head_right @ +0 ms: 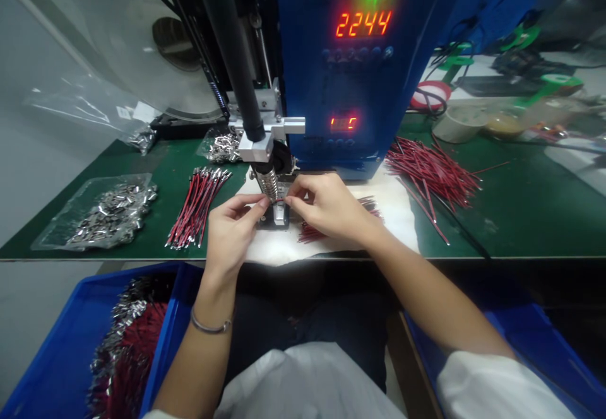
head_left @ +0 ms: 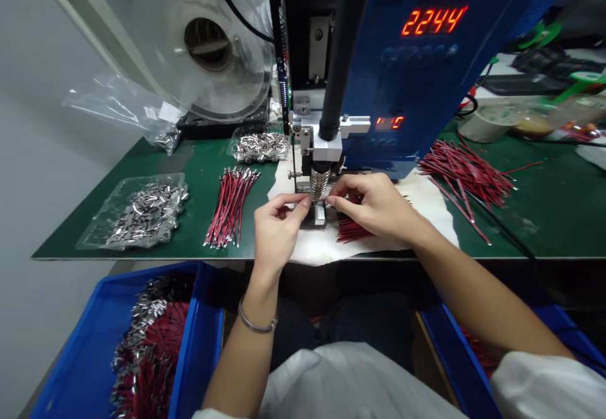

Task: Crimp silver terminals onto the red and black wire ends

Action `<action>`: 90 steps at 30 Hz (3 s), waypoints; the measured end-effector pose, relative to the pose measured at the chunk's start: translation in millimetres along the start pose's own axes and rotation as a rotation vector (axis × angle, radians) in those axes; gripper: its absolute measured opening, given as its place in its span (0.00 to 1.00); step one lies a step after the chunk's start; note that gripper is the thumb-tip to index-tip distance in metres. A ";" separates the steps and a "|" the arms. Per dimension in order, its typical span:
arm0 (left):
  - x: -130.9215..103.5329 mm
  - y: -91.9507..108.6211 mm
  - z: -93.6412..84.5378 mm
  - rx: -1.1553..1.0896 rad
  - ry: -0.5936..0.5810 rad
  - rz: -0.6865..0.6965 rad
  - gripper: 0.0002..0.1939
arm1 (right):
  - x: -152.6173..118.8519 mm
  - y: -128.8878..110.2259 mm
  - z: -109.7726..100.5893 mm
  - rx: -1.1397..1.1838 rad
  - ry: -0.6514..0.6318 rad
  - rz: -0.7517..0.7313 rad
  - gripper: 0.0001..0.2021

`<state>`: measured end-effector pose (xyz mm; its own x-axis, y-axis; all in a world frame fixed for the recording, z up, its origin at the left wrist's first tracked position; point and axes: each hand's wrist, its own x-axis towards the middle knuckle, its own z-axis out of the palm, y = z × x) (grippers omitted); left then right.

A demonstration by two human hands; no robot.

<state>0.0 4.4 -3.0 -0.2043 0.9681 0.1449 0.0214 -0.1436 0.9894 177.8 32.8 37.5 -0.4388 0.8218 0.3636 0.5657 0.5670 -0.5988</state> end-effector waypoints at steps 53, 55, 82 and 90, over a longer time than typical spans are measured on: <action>0.4 2.1 -0.7 0.033 -0.040 0.012 0.09 | -0.2 10.3 -6.4 -0.008 -0.071 -0.274 0.07; 0.4 2.2 -0.6 0.035 -0.038 0.013 0.10 | -0.3 10.2 -6.3 -0.014 -0.069 -0.273 0.07; 2.5 0.4 -1.8 -0.065 -0.017 -0.025 0.17 | -1.0 10.7 -6.4 -0.042 -0.051 -0.290 0.08; 1.7 2.5 -1.8 -0.056 -0.019 -0.043 0.18 | -0.9 11.0 -5.5 -0.048 -0.032 -0.304 0.07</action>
<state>-2.0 5.3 -0.4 -0.1851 0.9773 0.1030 -0.0415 -0.1125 0.9928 188.3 38.7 34.5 -0.6146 0.6119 0.4978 0.4370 0.7895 -0.4310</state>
